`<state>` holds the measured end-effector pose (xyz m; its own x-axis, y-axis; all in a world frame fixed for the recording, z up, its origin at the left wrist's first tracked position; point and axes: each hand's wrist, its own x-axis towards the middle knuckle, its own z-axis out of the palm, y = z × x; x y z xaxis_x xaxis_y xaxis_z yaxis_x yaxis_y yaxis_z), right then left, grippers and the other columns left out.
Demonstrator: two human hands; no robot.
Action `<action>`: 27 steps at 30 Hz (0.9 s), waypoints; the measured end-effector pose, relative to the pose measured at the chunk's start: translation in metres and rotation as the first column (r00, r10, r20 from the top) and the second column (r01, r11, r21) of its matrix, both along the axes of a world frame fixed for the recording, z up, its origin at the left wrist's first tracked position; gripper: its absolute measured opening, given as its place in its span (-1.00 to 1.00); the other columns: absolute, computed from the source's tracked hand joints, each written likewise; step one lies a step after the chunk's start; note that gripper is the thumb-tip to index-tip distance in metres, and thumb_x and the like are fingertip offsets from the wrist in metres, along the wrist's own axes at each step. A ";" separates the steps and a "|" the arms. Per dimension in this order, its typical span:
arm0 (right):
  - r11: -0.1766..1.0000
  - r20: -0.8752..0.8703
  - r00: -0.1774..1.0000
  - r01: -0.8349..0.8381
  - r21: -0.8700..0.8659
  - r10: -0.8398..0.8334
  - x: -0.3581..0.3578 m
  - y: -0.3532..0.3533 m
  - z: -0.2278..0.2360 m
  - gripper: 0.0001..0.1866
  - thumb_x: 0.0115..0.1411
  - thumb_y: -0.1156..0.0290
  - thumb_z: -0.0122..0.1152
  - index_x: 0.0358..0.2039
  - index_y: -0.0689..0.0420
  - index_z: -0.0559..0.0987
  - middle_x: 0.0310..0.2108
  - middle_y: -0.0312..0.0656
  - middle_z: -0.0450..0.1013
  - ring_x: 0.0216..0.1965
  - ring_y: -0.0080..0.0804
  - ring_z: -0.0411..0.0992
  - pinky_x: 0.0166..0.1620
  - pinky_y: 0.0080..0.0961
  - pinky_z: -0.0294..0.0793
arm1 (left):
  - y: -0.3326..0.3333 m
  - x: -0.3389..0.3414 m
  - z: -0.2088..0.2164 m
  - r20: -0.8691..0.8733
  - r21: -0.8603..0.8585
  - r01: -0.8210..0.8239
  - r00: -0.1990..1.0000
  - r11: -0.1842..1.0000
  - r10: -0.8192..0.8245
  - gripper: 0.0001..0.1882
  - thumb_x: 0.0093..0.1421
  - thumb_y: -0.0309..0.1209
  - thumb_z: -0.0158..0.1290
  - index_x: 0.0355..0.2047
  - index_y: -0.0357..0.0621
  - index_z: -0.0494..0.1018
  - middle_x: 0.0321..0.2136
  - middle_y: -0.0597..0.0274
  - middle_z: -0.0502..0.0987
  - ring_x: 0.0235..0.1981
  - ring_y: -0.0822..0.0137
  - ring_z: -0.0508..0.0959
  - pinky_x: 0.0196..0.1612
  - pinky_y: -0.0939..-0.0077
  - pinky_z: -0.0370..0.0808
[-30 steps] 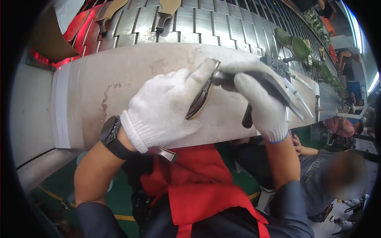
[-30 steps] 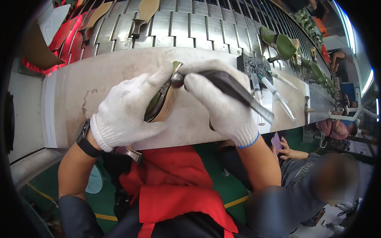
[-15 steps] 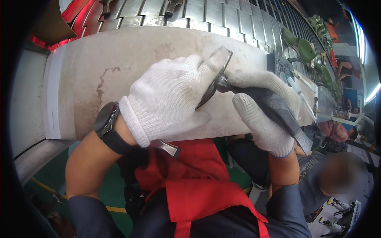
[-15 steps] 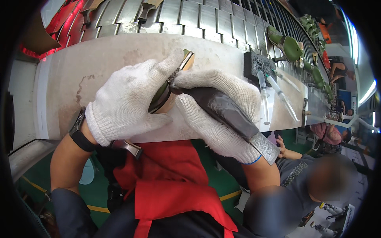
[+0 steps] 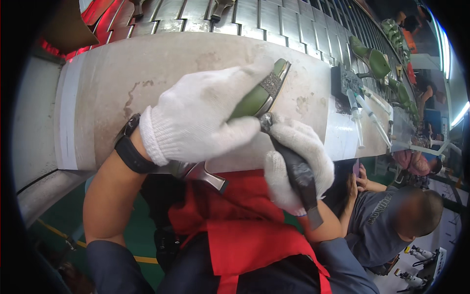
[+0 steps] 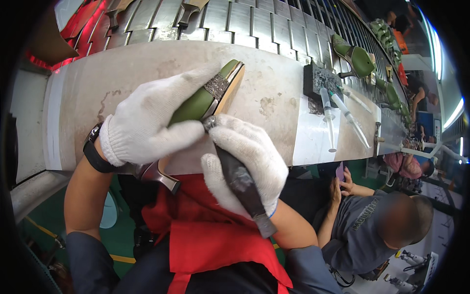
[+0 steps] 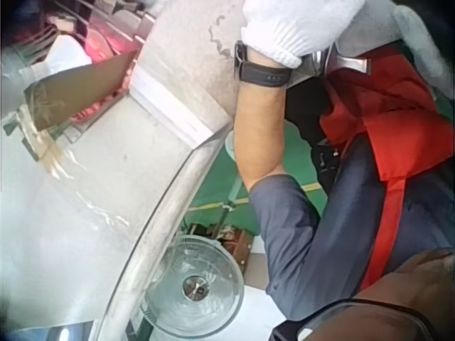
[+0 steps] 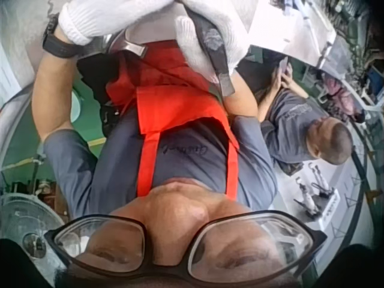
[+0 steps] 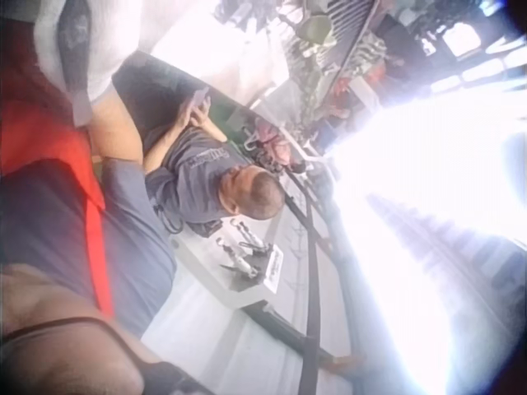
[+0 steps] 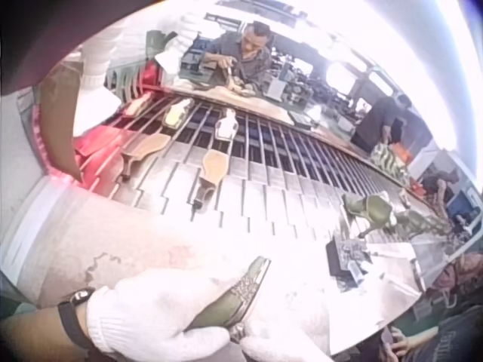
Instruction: The person hammers the edge of the sole on a heeled shoe and then presses a new outsole onto the bottom of the shoe by hand.
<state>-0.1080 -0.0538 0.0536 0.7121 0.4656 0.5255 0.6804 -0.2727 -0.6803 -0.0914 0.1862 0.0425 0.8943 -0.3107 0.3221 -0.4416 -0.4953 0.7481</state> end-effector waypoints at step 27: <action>0.992 -0.212 0.970 -0.125 -0.026 0.117 -0.015 0.016 0.001 -0.54 0.07 0.57 0.57 0.02 0.24 0.68 -0.03 0.09 0.70 -0.06 0.06 0.71 0.06 -0.20 0.68 | 0.003 -0.020 -0.009 -0.174 -0.111 -0.193 0.969 0.975 0.172 -0.62 0.50 -0.40 0.11 0.19 -0.43 0.57 -0.06 -0.19 0.71 -0.05 0.00 0.75 0.05 0.25 0.63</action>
